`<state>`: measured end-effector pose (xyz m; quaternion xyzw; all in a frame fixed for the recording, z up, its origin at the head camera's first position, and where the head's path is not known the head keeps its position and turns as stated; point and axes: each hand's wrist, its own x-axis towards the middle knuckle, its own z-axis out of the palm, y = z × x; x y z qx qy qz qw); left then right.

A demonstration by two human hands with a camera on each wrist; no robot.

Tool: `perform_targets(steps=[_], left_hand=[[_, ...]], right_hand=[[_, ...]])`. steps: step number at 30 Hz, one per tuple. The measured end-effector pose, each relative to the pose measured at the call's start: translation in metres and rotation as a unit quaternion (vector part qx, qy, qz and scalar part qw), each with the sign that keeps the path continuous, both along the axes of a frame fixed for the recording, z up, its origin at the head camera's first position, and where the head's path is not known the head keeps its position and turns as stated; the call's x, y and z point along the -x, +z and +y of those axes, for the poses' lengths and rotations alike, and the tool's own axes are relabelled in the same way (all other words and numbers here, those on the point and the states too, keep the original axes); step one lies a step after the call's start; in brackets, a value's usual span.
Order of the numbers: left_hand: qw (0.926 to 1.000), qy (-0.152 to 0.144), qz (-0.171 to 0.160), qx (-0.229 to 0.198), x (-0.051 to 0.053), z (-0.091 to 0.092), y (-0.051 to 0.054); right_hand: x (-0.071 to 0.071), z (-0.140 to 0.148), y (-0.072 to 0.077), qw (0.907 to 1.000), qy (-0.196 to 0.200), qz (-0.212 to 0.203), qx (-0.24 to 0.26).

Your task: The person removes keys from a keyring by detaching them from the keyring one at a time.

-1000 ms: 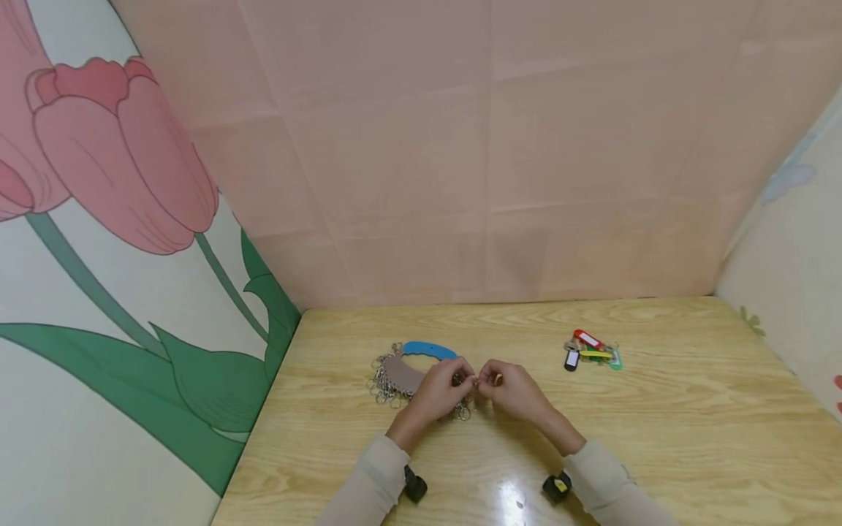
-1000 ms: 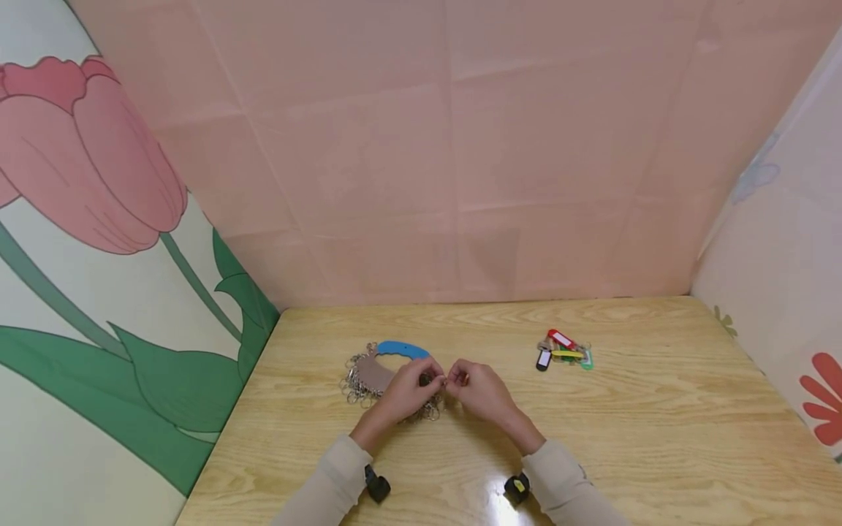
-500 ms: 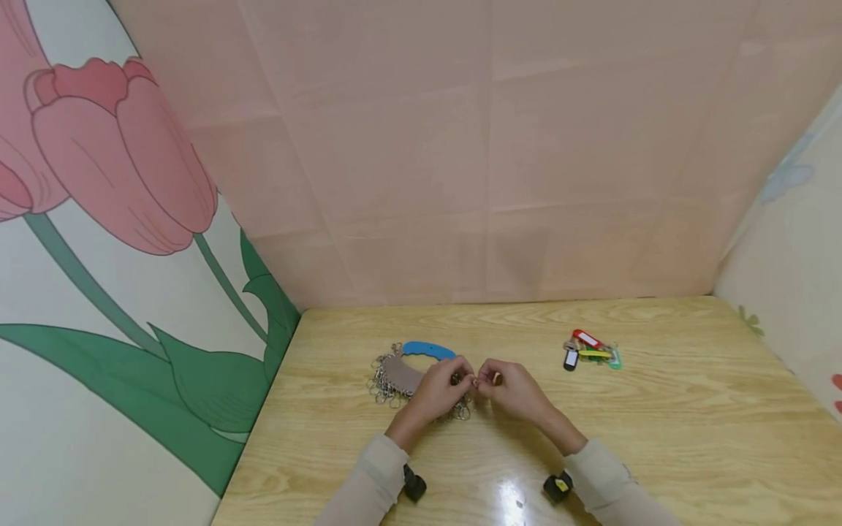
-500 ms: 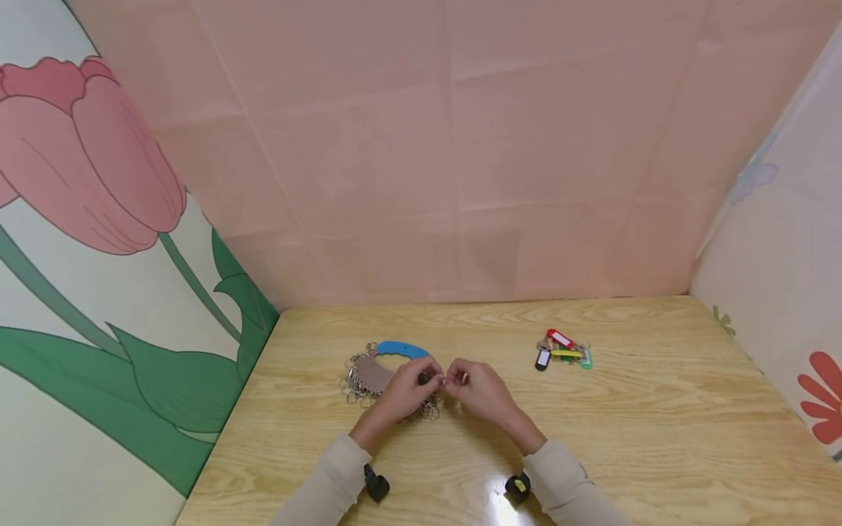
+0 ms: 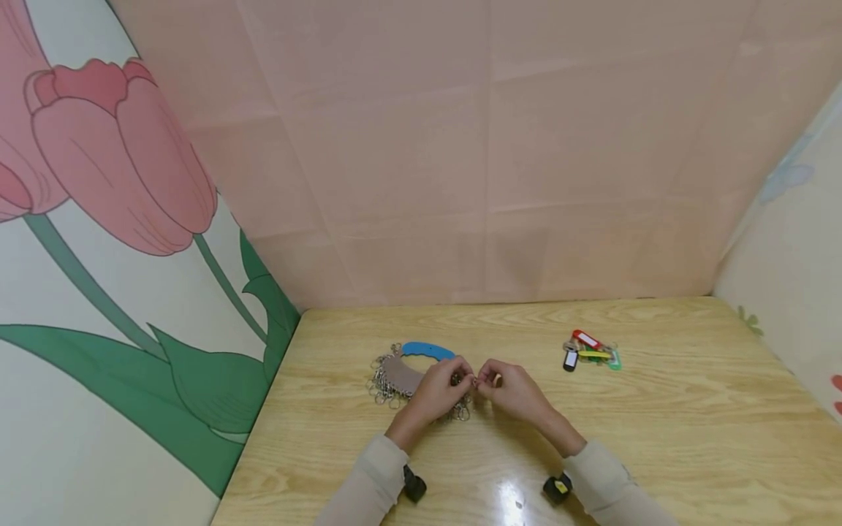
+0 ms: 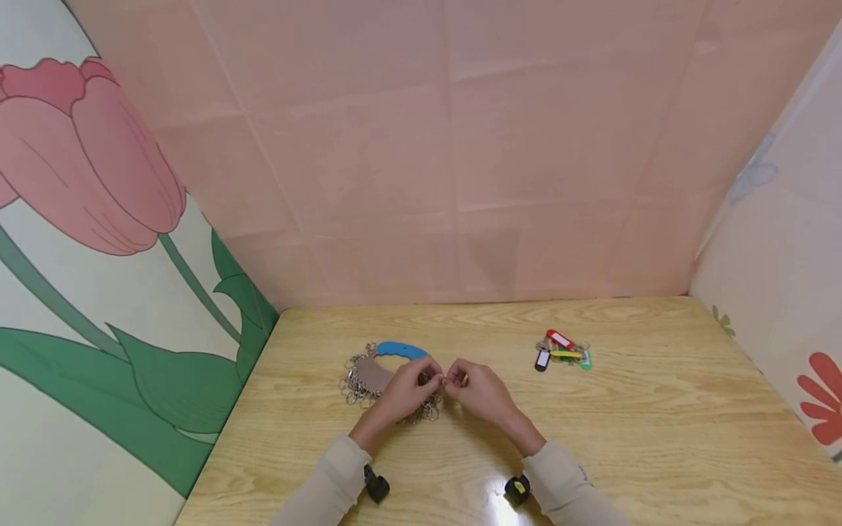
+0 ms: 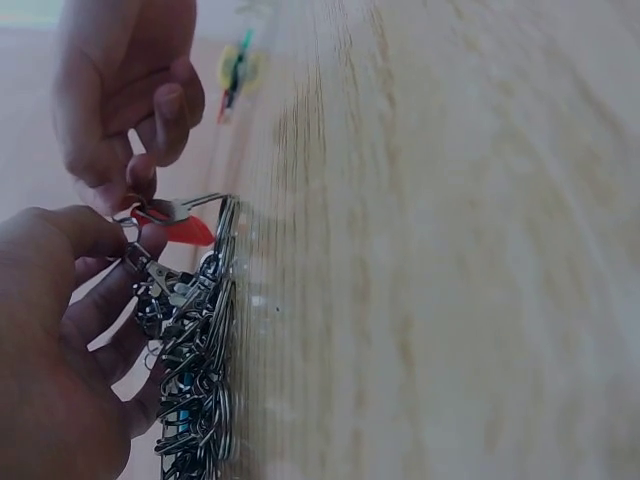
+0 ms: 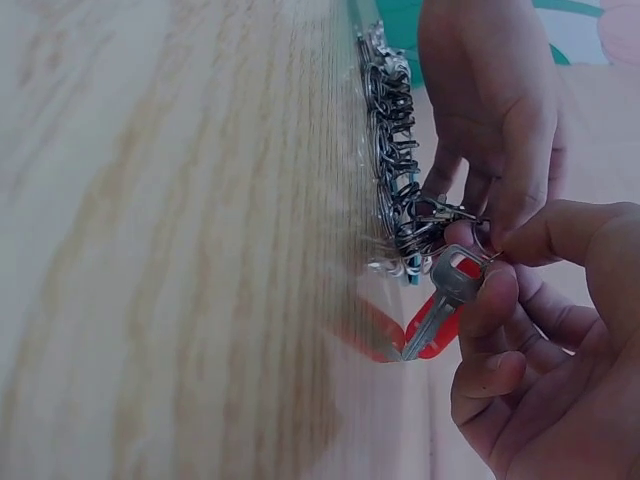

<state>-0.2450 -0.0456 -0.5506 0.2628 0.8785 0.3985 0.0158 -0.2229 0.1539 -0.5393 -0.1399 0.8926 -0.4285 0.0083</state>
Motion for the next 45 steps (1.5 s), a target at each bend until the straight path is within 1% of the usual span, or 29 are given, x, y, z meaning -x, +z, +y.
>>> perform_targets(steps=[7, 20, 27, 42, 45], left_hand=[[1.0, 0.003, -0.003, -0.006, -0.0004, -0.0008, 0.0], [0.9997, -0.002, -0.017, -0.015, -0.0005, -0.0015, 0.0004], [0.9997, 0.002, -0.02, -0.011, -0.0016, -0.0016, 0.001], [0.9998, 0.004, -0.018, -0.008, -0.0008, -0.0014, 0.0], [0.9998, 0.005, -0.019, -0.007, -0.0007, -0.0013, -0.0002]], right_hand=[[0.0009, -0.0005, -0.0031, 0.9998, -0.006, -0.011, 0.013], [0.0029, -0.0022, -0.0048, 0.9996, -0.023, -0.013, 0.009], [0.003, -0.0024, -0.007, 0.9997, -0.013, -0.007, 0.018], [-0.0007, -0.0006, -0.0027, 0.9994, 0.004, 0.02, 0.029], [-0.001, -0.0006, -0.0018, 0.9995, 0.004, 0.018, 0.028]])
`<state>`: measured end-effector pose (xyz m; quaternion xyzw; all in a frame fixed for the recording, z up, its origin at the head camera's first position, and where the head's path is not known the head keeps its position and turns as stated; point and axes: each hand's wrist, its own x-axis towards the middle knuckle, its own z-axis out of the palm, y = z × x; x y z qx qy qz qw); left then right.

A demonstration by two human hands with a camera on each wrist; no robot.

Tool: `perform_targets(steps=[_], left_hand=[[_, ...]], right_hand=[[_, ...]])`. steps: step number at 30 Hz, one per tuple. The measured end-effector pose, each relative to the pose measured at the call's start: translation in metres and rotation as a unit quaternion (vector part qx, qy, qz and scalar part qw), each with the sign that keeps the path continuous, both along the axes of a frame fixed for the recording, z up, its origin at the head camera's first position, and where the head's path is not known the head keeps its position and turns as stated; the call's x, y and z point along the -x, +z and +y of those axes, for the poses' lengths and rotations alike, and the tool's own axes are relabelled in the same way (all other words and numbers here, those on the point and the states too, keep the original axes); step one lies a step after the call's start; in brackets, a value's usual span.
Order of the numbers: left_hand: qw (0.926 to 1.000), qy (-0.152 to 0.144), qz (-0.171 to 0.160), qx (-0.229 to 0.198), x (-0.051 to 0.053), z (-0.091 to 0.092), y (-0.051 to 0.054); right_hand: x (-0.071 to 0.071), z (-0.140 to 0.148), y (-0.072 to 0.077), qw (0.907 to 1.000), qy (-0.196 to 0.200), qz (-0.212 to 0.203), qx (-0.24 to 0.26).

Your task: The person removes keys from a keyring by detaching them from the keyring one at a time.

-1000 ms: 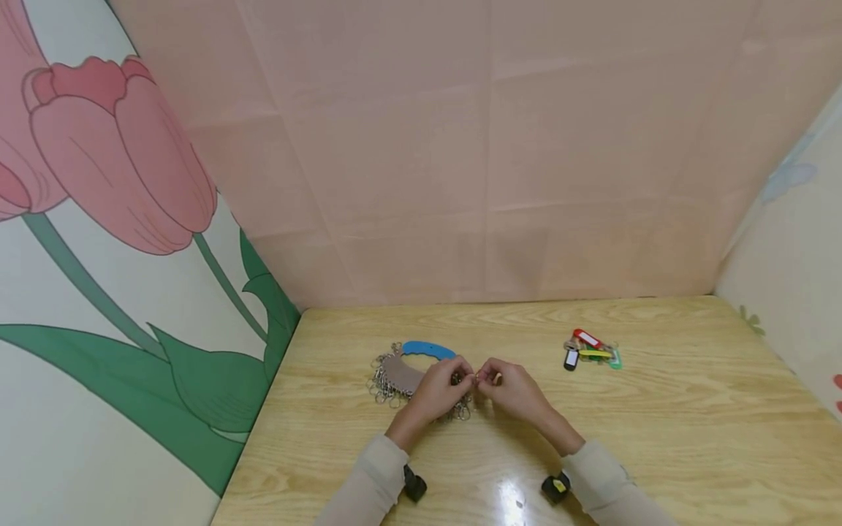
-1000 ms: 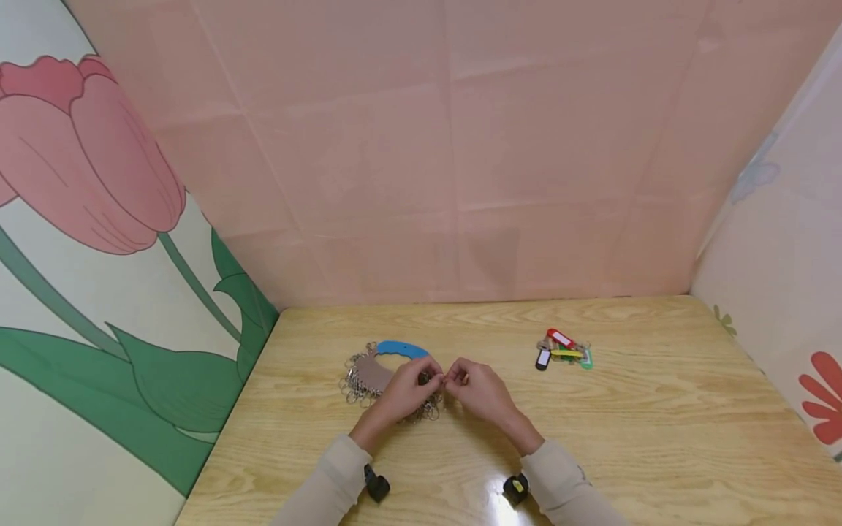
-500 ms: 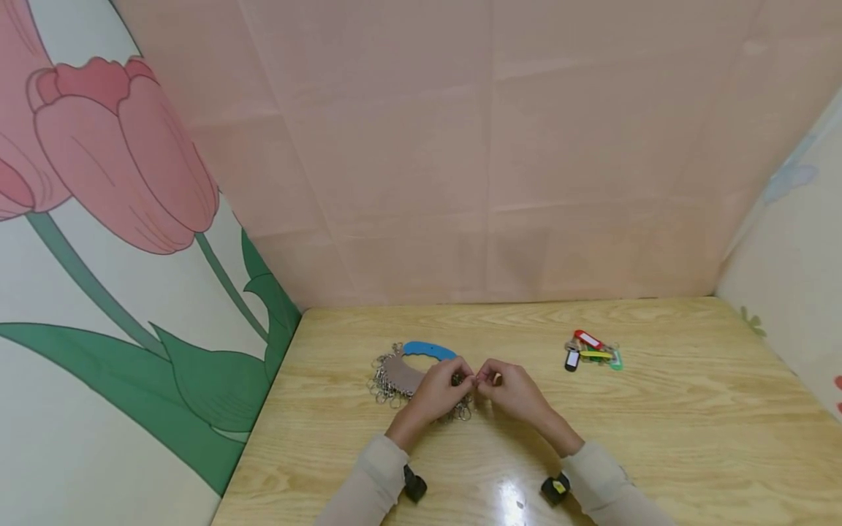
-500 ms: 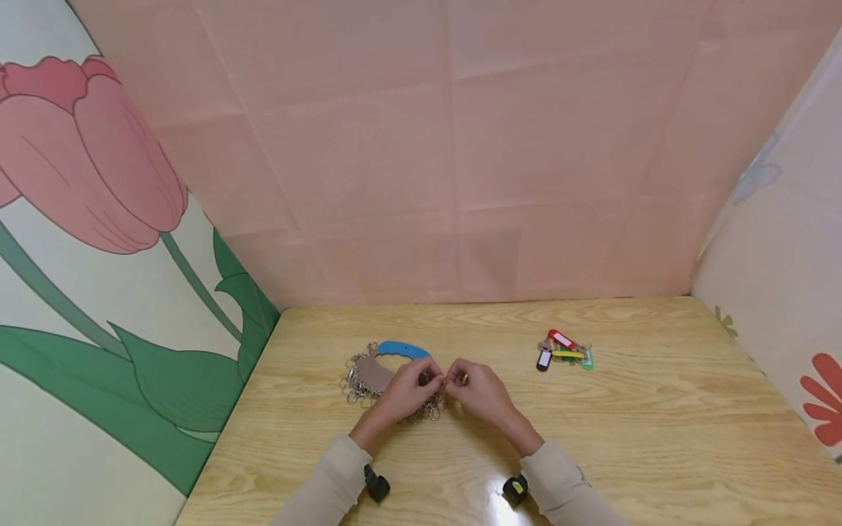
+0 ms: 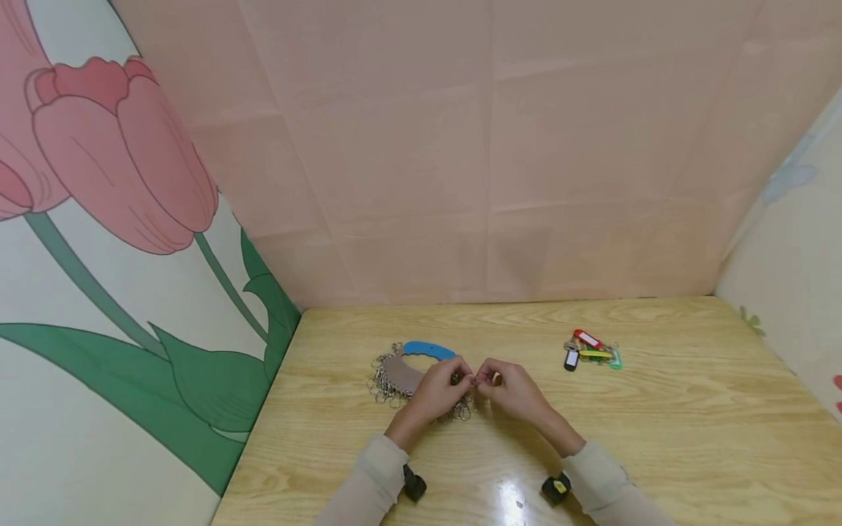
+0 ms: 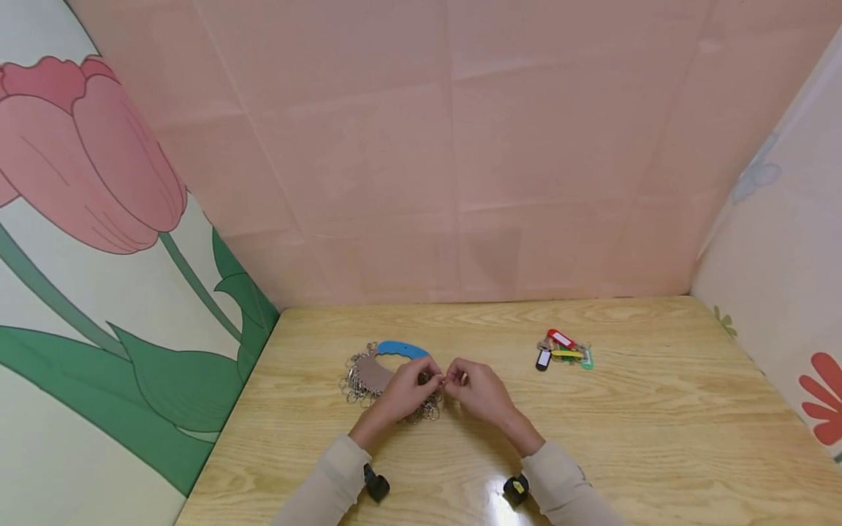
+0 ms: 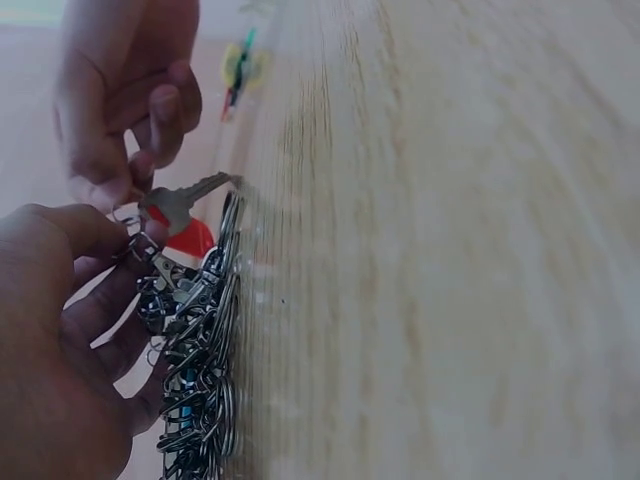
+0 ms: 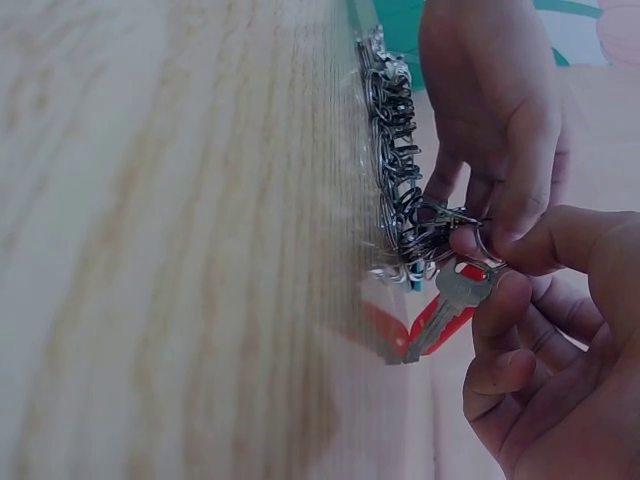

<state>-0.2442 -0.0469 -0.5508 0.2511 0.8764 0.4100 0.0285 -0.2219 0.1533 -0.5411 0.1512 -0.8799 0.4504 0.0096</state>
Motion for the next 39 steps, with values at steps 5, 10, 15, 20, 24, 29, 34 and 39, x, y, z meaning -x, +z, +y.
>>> perform_targets(steps=[5, 10, 15, 20, 24, 29, 34, 39], left_hand=[[1.0, -0.001, -0.002, -0.002, 0.0, 0.0, 0.0004], [1.0, -0.004, 0.002, -0.003, 0.0001, -0.0005, 0.0002], [1.0, -0.005, 0.005, -0.005, -0.0001, -0.0005, 0.0003], [1.0, -0.005, 0.003, -0.005, -0.0002, -0.0003, 0.0012], [1.0, -0.005, 0.002, -0.007, -0.0003, -0.0004, 0.0015], [0.9999, -0.005, 0.006, -0.008, -0.0004, -0.0011, 0.0008], [0.9999, -0.008, 0.007, -0.009, -0.0001, -0.0012, -0.0008], [0.9999, -0.009, 0.001, -0.014, -0.0005, -0.0006, -0.0004]], right_hand=[[0.0003, 0.0008, 0.0002, 1.0, 0.003, -0.004, -0.006], [0.0008, 0.0015, 0.0004, 1.0, 0.004, -0.002, -0.007], [0.0017, 0.0021, 0.0, 0.9999, 0.008, 0.0, -0.008], [0.0016, 0.0027, 0.0006, 0.9999, 0.009, -0.001, -0.008], [0.0013, 0.0033, 0.0013, 0.9999, 0.01, -0.002, -0.004], [0.001, 0.0028, 0.0032, 1.0, 0.009, -0.001, 0.001], [0.0006, 0.0028, 0.0056, 1.0, 0.004, 0.001, -0.001], [0.0003, 0.003, 0.0074, 1.0, 0.003, 0.0, 0.002]])
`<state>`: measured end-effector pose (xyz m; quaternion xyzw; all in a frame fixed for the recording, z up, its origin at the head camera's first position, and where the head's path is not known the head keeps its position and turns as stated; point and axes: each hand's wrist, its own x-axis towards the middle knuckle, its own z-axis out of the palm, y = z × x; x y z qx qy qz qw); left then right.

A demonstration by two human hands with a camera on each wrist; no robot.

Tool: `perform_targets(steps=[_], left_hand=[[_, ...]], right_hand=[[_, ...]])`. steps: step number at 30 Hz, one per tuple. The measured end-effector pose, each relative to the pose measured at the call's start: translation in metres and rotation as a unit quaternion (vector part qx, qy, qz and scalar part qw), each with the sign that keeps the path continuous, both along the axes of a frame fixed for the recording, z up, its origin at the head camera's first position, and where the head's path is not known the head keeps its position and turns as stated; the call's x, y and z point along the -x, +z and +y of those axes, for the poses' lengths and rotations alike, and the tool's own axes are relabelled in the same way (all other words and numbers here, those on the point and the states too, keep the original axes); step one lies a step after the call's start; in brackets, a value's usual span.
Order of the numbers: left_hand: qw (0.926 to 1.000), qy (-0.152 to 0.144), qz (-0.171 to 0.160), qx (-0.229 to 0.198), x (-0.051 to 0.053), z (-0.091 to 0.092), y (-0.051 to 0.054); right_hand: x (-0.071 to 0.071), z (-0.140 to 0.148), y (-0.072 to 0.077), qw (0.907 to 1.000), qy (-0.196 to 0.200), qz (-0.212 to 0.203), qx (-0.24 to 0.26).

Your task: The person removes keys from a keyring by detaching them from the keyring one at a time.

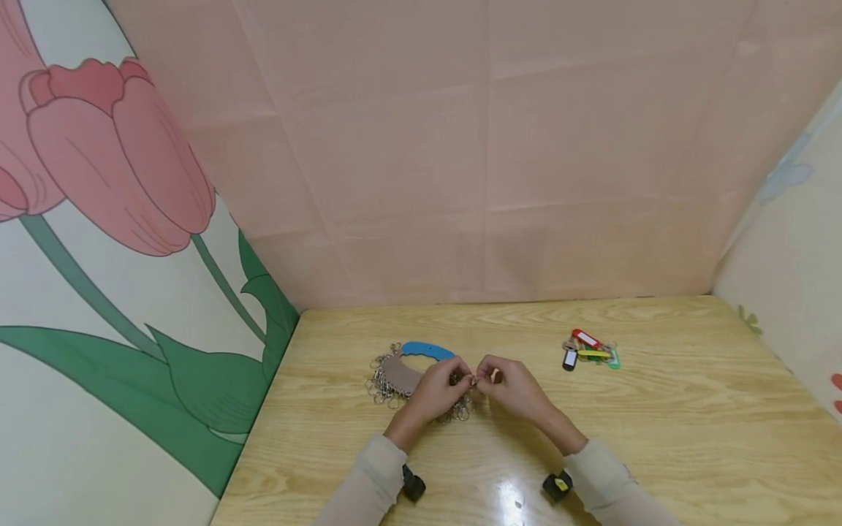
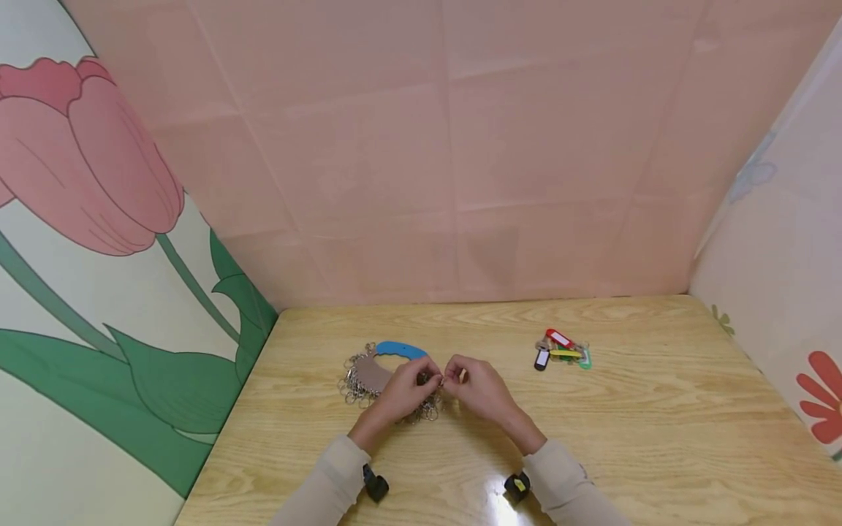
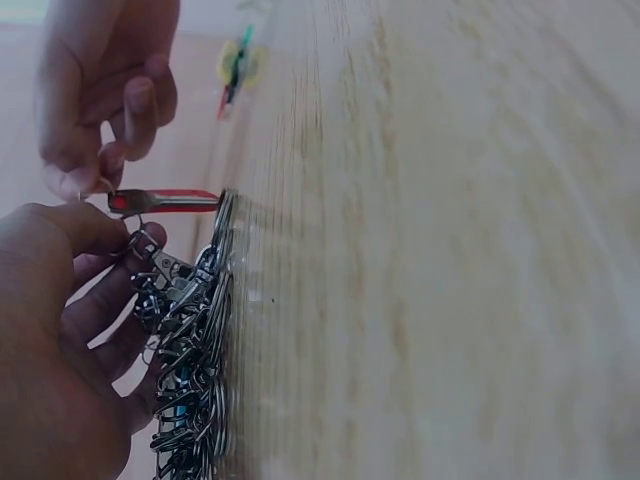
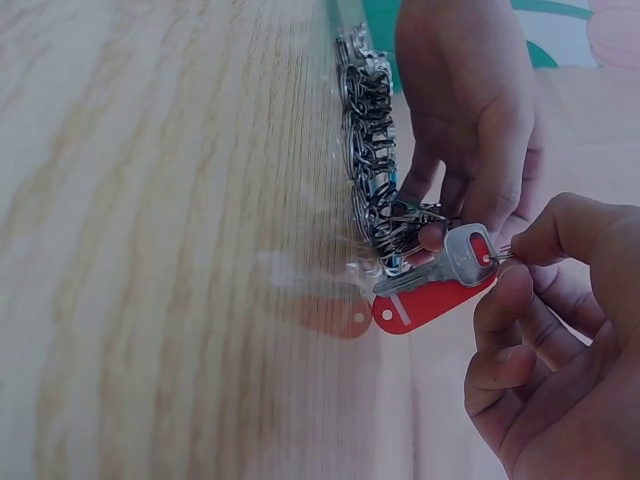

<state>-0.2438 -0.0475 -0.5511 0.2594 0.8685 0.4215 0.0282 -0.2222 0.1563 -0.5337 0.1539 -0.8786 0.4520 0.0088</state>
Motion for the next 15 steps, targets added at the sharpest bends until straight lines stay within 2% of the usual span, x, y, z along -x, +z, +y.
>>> perform_targets(steps=[15], left_hand=[[0.9998, 0.002, 0.014, -0.014, 0.0041, -0.0022, -0.0036]], right_hand=[[0.0002, 0.0009, 0.0016, 1.0, -0.003, 0.009, 0.001]])
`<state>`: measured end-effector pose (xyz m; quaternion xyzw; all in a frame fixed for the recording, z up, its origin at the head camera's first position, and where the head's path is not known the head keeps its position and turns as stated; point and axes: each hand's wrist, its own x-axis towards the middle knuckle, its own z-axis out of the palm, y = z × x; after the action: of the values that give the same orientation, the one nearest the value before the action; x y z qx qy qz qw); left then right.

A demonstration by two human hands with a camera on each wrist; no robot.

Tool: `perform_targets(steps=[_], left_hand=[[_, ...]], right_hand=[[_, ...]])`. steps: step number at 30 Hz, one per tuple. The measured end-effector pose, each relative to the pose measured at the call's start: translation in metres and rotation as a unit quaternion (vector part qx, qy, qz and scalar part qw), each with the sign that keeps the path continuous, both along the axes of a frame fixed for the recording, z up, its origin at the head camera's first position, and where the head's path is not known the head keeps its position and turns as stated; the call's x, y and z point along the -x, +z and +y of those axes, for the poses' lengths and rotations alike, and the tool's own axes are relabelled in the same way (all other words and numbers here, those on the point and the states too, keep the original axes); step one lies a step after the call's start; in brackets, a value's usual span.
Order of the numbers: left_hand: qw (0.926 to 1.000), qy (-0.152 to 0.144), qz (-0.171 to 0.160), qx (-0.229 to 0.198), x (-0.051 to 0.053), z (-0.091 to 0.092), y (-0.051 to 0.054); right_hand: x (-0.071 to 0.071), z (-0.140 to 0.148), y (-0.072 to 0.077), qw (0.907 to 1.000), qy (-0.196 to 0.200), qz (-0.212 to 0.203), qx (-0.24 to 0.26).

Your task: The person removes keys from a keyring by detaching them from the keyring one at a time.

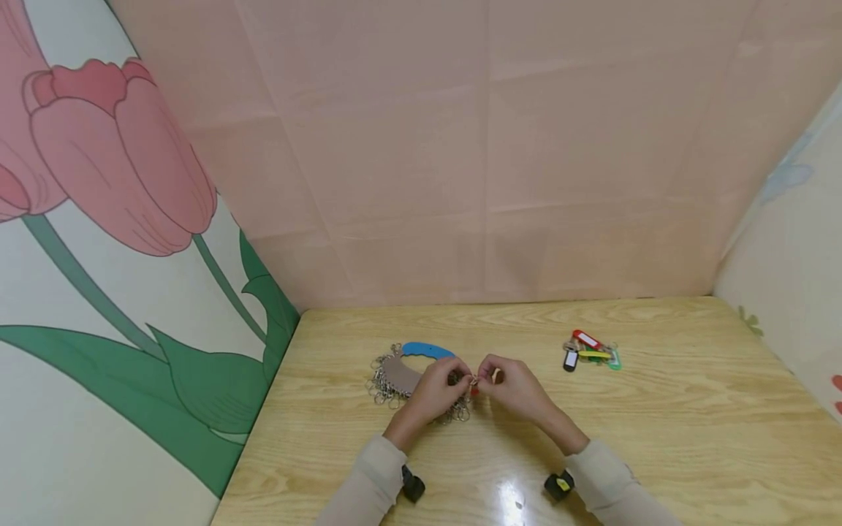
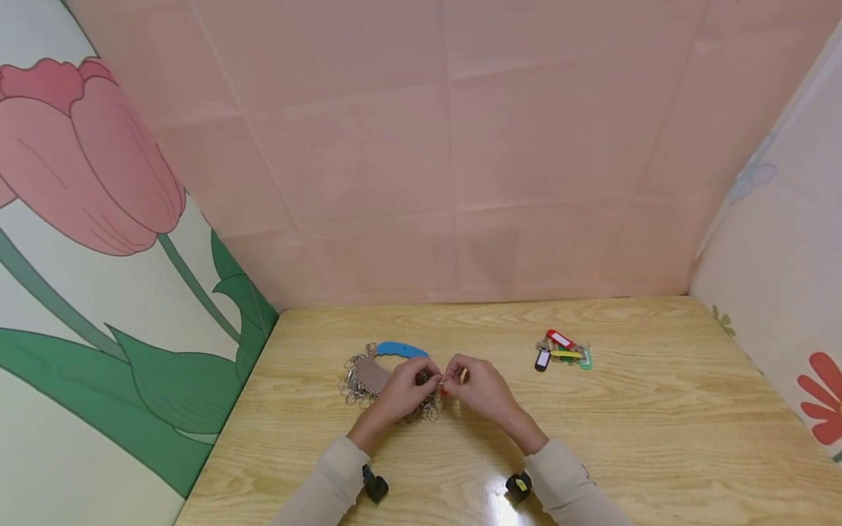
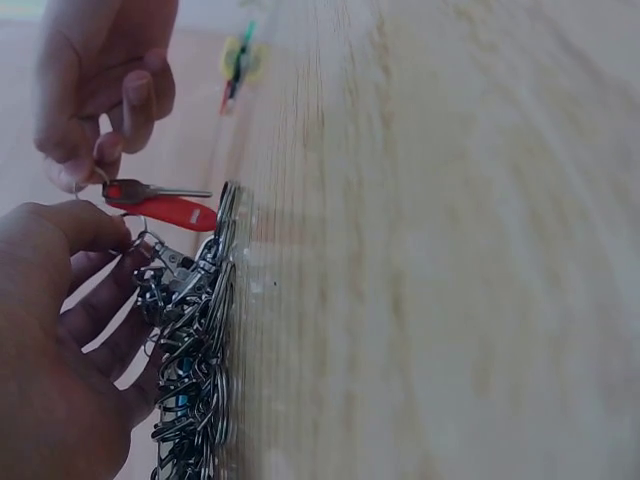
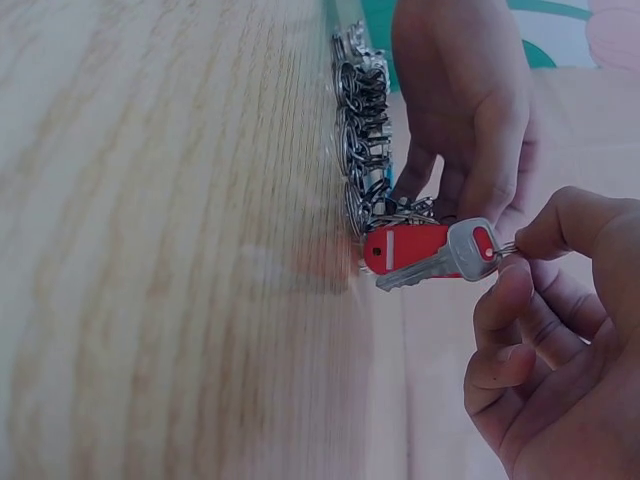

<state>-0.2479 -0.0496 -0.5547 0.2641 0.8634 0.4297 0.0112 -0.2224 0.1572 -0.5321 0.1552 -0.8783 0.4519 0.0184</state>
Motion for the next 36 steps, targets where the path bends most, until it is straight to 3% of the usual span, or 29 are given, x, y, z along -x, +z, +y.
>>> perform_targets(steps=[7, 19, 36], left_hand=[[0.9994, 0.004, 0.033, 0.011, 0.0, -0.002, 0.0], [0.9979, 0.015, 0.062, 0.006, 0.0, -0.003, 0.003], [0.9985, 0.018, 0.051, 0.009, 0.003, -0.006, -0.002]], right_hand=[[0.0, 0.0, 0.001, 0.9998, -0.005, -0.013, -0.011], [0.004, 0.004, 0.01, 0.9982, -0.02, 0.012, -0.056], [0.009, 0.015, 0.025, 0.9947, -0.024, 0.058, -0.081]])
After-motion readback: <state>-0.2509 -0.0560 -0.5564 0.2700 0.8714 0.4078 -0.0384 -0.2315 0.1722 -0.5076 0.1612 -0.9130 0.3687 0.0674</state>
